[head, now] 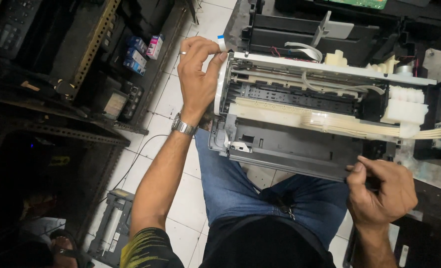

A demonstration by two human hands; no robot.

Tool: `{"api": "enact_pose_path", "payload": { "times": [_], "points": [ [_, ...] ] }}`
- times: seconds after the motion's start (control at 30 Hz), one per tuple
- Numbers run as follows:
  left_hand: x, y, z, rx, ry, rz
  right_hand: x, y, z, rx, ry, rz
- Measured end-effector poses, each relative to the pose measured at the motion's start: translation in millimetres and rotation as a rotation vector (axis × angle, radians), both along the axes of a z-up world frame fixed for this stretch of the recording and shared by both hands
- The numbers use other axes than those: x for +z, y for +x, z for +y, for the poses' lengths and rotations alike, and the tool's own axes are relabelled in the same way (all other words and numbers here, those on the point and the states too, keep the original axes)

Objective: Disassembling a printer to remove internal components including the circuit board and power supply unit.

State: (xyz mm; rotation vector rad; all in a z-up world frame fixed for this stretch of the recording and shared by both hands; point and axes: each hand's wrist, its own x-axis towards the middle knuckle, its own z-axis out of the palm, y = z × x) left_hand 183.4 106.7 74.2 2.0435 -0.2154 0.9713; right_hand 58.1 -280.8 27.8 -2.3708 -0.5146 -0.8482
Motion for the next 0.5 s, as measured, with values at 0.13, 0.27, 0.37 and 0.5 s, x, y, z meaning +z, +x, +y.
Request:
{"api": "enact_pose_path", "payload": {
  "times": [0.13,0.27,0.37,0.5],
  "points": [
    [4,-2,-2,0.01,-0.001,0.001,4,-1,1,0.005,-0.006,0.04],
    [0,-2,-1,0.045,0.026,0.026,5,-2,2,-0.008,-0.011,0.039],
    [0,-3,-1,0.05,0.068,0.024,6,-3,3,-0.003,-0.006,0.049],
    [-8,1,2,0.07,0.105,0.021,5,-2,2,-0.002,-0.01,0.058]
  ]
}}
